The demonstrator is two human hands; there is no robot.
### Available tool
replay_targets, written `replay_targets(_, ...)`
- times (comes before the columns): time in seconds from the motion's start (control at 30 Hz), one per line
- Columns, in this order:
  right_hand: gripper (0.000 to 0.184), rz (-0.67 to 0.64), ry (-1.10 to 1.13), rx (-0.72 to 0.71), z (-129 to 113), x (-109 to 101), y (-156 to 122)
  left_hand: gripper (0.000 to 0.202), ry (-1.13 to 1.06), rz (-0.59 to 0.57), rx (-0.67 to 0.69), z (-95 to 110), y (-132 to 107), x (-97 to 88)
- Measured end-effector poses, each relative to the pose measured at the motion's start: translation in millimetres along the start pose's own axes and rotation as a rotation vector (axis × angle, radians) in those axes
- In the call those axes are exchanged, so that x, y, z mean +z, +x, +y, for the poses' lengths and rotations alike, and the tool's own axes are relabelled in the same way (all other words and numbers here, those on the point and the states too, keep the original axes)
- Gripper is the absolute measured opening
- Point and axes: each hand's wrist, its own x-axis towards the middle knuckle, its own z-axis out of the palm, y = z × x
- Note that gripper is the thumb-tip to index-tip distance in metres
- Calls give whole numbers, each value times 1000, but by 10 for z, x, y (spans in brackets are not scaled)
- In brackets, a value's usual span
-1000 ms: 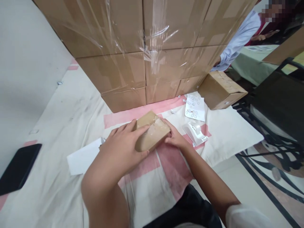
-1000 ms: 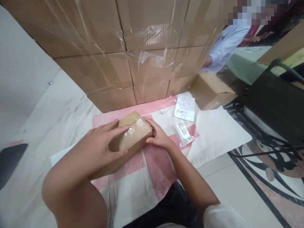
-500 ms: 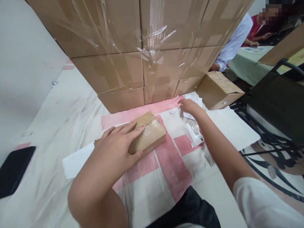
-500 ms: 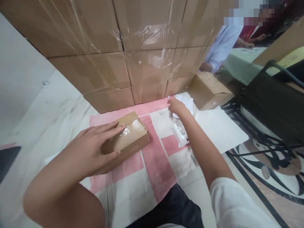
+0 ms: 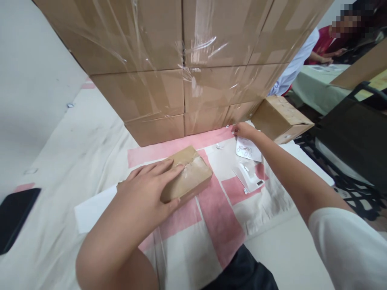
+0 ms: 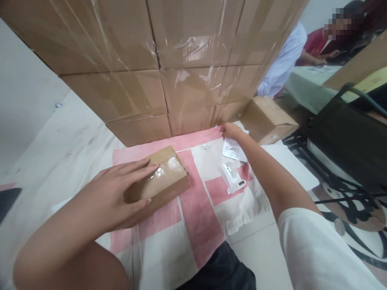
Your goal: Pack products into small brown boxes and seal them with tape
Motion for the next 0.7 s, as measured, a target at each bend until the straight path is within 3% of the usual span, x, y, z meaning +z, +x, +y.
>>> replay_targets(0.17, 10, 38, 9, -50, -271, -84, -150, 67, -28, 11, 4, -20, 19, 6)
replay_targets(0.27, 9, 46, 316, -98, -646, -83, -522, 66, -62, 16, 16, -98, 6, -3)
replay_targets(0.3, 11, -3, 511, -112, -793, -66, -707, 66, -77, 18, 26, -140, -4, -11)
replay_targets(0.37, 18, -229, 809, -139, -1083, 0, -1110, 67, -107, 6, 41, -237, -28, -33)
replay_targets(0.43, 23, -421, 965, -192, -1320, 112, -1456, 66, -126, -12, 30, -332, -56, -58)
replay_targets(0.5, 25, -528, 1056, -251, -1464, 264, -1652, 63, -140, -25, 14, -404, -89, -80)
replay_targets(0.7, 36, -538, 1173, -334, -1432, 748, -1536, 47, -170, -53, -54, -372, -185, -138)
